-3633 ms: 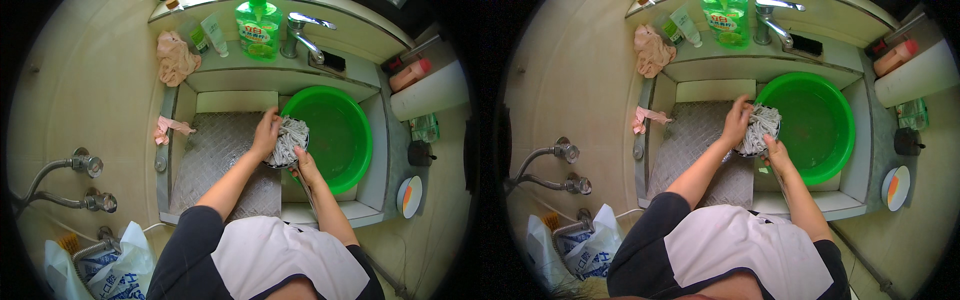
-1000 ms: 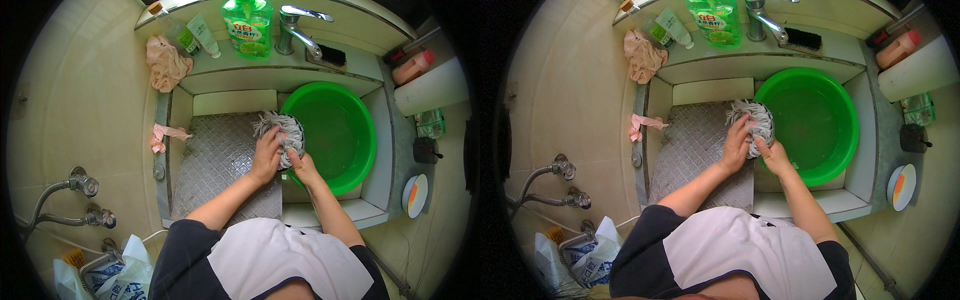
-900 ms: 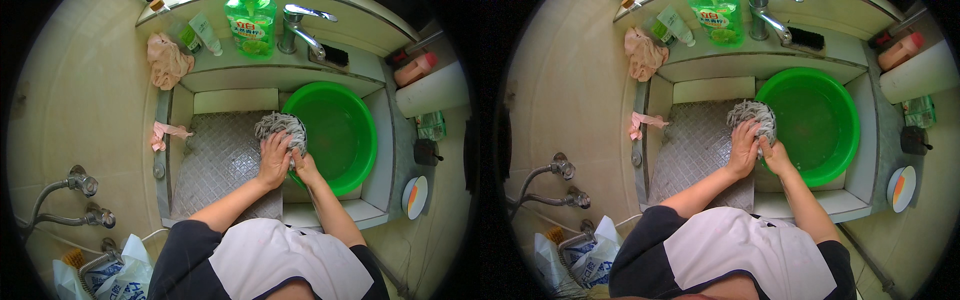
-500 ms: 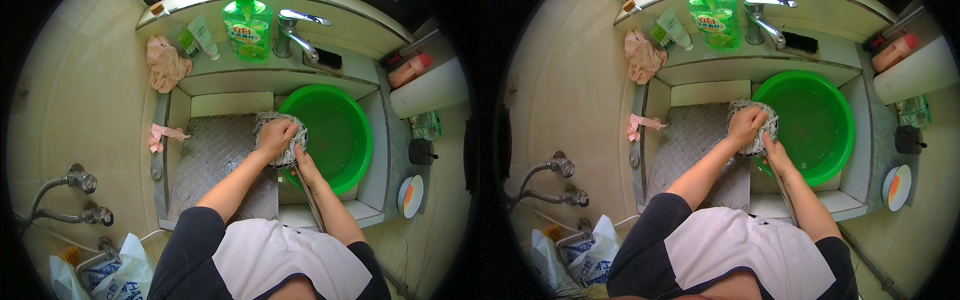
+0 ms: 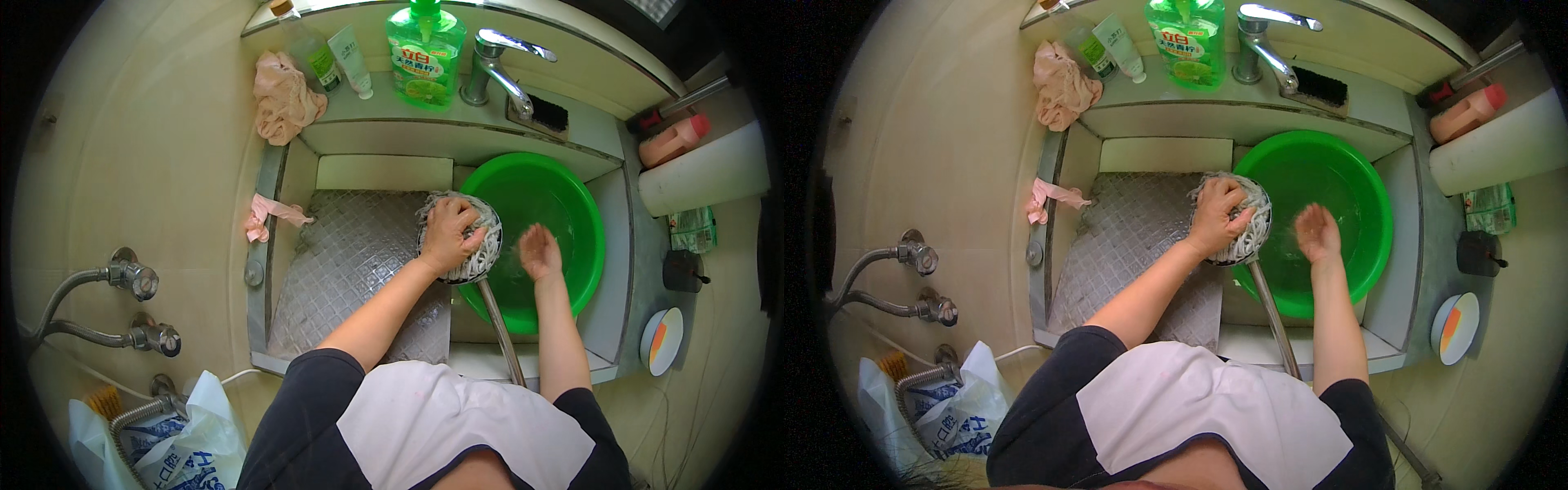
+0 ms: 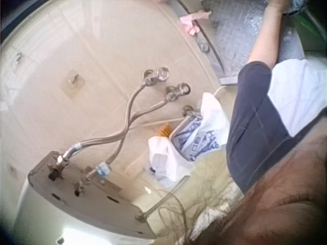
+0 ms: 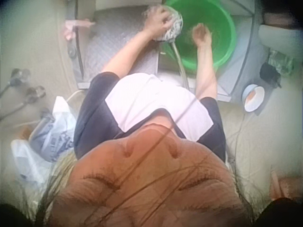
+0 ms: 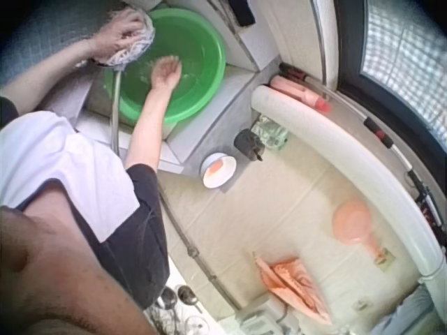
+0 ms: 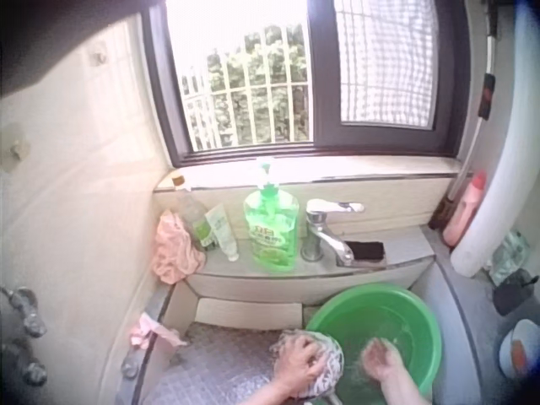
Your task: The person cleans a mop head in a green basin by adding detergent from a bottle, scrubbing the mop by hand against a textured surface, and rinsing it under a faucet.
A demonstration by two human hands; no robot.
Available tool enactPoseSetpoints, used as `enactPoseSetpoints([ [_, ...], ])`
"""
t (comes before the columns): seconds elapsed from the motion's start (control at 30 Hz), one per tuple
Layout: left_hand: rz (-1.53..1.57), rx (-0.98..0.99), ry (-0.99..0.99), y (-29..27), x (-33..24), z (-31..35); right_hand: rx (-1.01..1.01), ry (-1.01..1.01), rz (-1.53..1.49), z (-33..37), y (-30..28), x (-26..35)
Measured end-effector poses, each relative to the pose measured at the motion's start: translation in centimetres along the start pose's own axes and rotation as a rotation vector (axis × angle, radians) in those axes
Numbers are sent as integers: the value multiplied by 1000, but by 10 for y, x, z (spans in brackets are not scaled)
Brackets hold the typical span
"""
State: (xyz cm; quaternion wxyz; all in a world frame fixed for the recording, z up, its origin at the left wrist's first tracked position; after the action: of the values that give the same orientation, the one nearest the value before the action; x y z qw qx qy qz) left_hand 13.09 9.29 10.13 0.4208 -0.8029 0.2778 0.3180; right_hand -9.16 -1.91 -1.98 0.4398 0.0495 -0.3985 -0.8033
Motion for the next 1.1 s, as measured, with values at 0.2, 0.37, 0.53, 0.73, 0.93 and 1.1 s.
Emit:
enactPoseSetpoints([
  [0.2,6,-16,-28,-5,1,6,250,-165,1176,106,157,-37],
  [0.37,-81,-24,-3,-4,-59,31,207,-704,1534,76,68,-74],
  [0.53,57,21,-52,10,10,7,69,-805,1545,103,97,-109],
  [0.73,260,-250,-510,6,61,-30,0,-908,1511,84,103,-98],
  [0.93,358,79,-878,8,101,-1,-48,-611,1254,82,98,-102],
  [1.1,-323,154,-221,-2,-9,17,-15,-932,1306,67,70,-98],
])
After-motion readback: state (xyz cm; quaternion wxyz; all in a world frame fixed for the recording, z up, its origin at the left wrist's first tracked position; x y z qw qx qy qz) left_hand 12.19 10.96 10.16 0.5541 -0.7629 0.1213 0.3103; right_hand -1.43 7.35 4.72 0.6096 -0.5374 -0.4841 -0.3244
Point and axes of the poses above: each hand's wrist, its own z-axis away from the middle knuckle, its own y-axis out of the palm, x = y × z, the point moved 3 cm from there along -z, towards the middle knuckle, and after that the axes turned 5 degrees about z, right-handed, at the moved point
